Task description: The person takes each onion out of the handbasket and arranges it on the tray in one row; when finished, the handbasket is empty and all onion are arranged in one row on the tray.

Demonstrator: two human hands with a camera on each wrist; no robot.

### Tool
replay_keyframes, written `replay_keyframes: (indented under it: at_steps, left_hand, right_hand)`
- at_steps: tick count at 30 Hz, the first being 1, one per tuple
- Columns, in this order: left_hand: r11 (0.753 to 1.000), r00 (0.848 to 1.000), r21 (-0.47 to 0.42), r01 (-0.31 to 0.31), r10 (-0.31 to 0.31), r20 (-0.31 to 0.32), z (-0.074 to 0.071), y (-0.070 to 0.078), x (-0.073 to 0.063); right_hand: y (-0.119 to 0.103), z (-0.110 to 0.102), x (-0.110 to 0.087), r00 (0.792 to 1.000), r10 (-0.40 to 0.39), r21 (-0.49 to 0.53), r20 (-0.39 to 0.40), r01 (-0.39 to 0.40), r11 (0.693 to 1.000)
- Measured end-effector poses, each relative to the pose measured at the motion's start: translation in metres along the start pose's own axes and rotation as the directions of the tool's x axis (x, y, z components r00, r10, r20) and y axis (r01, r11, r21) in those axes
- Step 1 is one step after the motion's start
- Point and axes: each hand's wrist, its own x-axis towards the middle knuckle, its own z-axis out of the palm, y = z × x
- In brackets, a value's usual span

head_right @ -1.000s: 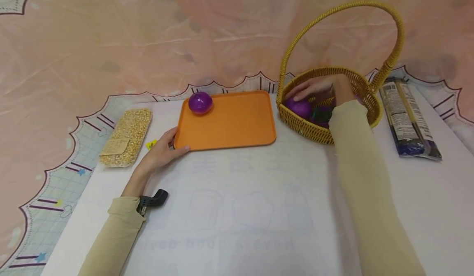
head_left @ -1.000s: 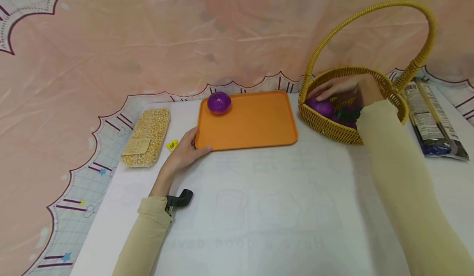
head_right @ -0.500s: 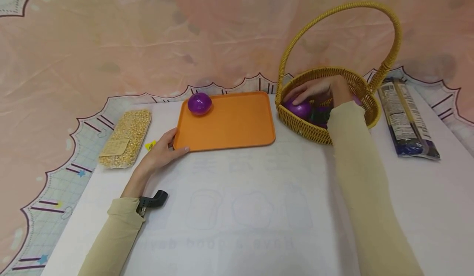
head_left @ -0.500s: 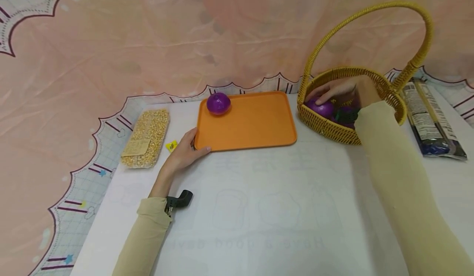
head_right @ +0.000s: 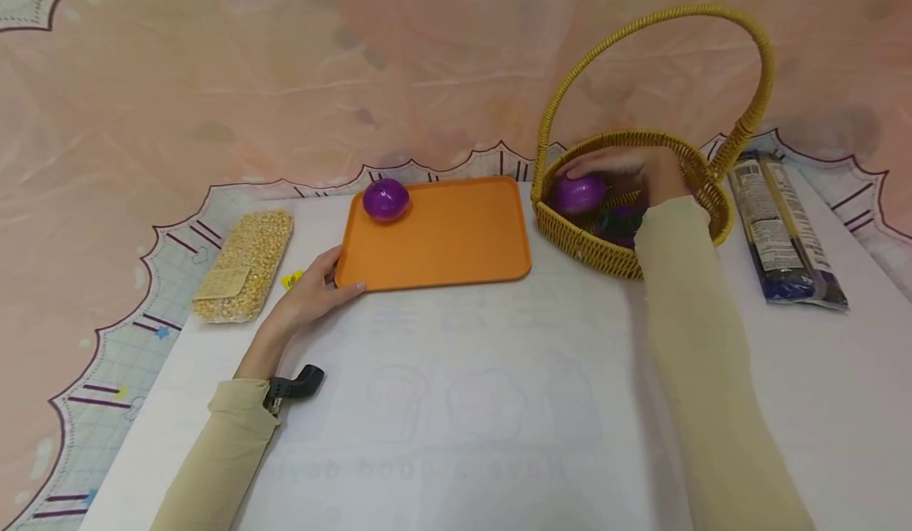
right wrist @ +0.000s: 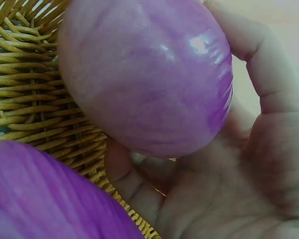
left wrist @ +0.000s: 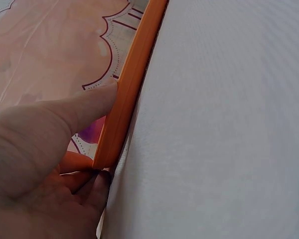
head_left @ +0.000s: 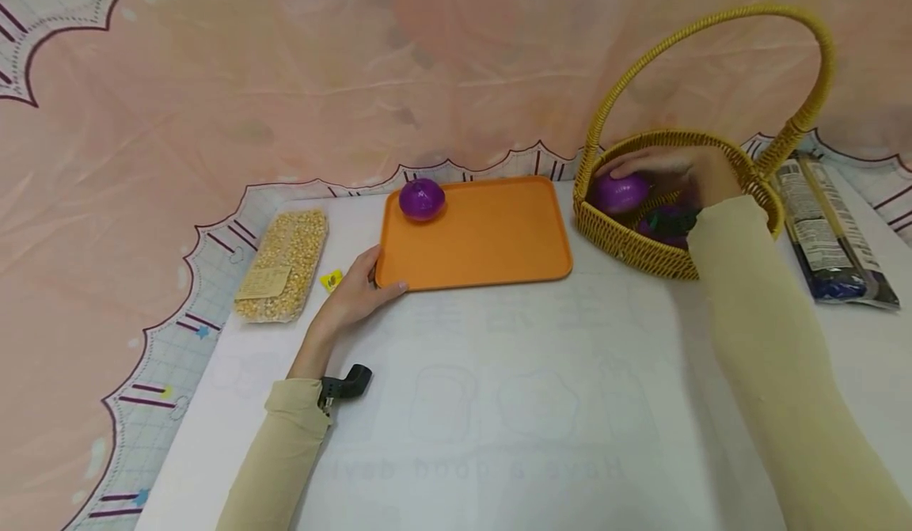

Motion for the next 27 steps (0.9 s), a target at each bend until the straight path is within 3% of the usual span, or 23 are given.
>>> replay_keyframes:
  at_steps: [4,9,13,16,21,27]
  left_hand:
    - [1.0,1.0,-0.007,0.004,-0.004,0.0,0.0,0.001,-0.001]
    - [1.0,1.0,-0.004,0.007,-0.007,0.003,0.0,0.001,-0.002]
    - [1.0,1.0,-0.006,0.009,-0.009,0.0,0.0,0.001,-0.002]
    - [1.0,1.0,-0.012,0.0,0.0,-0.006,0.0,0.001,-0.002]
    - [1.0,1.0,-0.019,-0.02,0.02,-0.008,0.001,0.003,-0.003]
    - [1.0,1.0,-0.01,-0.018,0.018,-0.013,0.001,0.003,-0.003]
  right_hand:
    - [0.001,0.001,-0.004,0.997,0.032,0.012,-0.069,-0.031,0.999]
    - [-0.003,0.006,-0.01,0.988,0.118,0.136,-0.103,-0.104,0.985]
    - [-0.008,0.007,-0.014,0.99,0.072,0.215,-0.124,-0.044,0.976]
    - [-0.011,0.007,-0.015,0.988,-0.015,0.276,-0.154,0.057,0.96]
    - [-0.013,0.006,-0.014,0.972,-0.168,0.436,-0.164,0.224,0.872]
    - [-0.02,0.01,-0.015,0.909,-0.373,0.575,-0.184,0.408,0.709]
